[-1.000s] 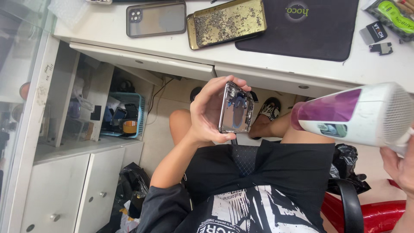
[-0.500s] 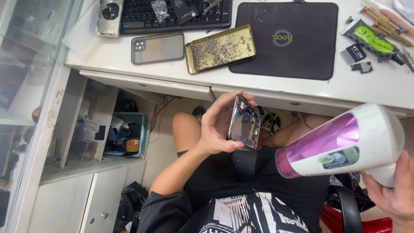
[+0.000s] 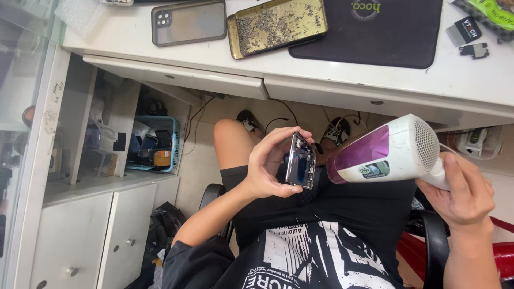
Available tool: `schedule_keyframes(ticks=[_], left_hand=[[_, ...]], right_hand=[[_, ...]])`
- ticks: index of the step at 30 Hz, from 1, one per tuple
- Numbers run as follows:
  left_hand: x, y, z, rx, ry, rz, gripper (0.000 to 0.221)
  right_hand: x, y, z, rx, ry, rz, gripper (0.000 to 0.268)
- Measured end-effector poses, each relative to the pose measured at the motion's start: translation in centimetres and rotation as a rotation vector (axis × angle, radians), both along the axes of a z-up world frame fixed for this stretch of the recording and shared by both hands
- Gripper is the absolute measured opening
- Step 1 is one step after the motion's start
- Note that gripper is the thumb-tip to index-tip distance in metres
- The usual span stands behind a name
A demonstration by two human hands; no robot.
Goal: The person applies adhesive to the edge of a disassembled smartphone, uses a hair dryer to heat the device, and then secures a small internal component with a screwdriver. The person handles the phone, adhesive tube, hair dryer, and screwdriver during the process.
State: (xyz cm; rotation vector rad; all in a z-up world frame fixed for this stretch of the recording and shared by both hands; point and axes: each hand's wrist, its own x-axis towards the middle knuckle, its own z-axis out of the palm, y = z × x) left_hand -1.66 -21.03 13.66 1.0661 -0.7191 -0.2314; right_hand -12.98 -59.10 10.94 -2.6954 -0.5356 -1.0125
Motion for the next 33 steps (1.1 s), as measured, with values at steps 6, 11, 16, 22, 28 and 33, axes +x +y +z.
schedule_keyframes(ticks=[6, 11, 16, 22, 28, 33], left_hand=[[-0.9, 0.7, -0.7, -0.008, 0.029, 0.029, 0.092], [-0.9, 0.8, -0.6, -0.009, -0.014, 0.064, 0.094], [-0.9, 1.2, -0.2, 0.004, -0.006, 0.088, 0.096], [-0.8, 1.3, 0.4, 0.011, -0.053, 0.086, 0.096], [-0.8, 1.4, 0.9, 0.046, -0.102, 0.090, 0.096], [-0.8, 1.3, 1.1, 0.046, -0.085, 0.084, 0.096]], right_hand=[[0.8, 0.9, -1.3, 0.035, -0.040, -0.007, 0.081], [1.1, 1.7, -0.7, 0.040, -0.075, -0.028, 0.081], [1.4, 1.8, -0.9, 0.041, -0.068, -0.002, 0.082], [1.3, 1.9, -0.8, 0.032, -0.047, 0.011, 0.080], [1.0, 2.4, 0.1, 0.015, -0.020, -0.017, 0.078], [1.0, 2.8, 0.8, 0.025, 0.010, -0.035, 0.071]])
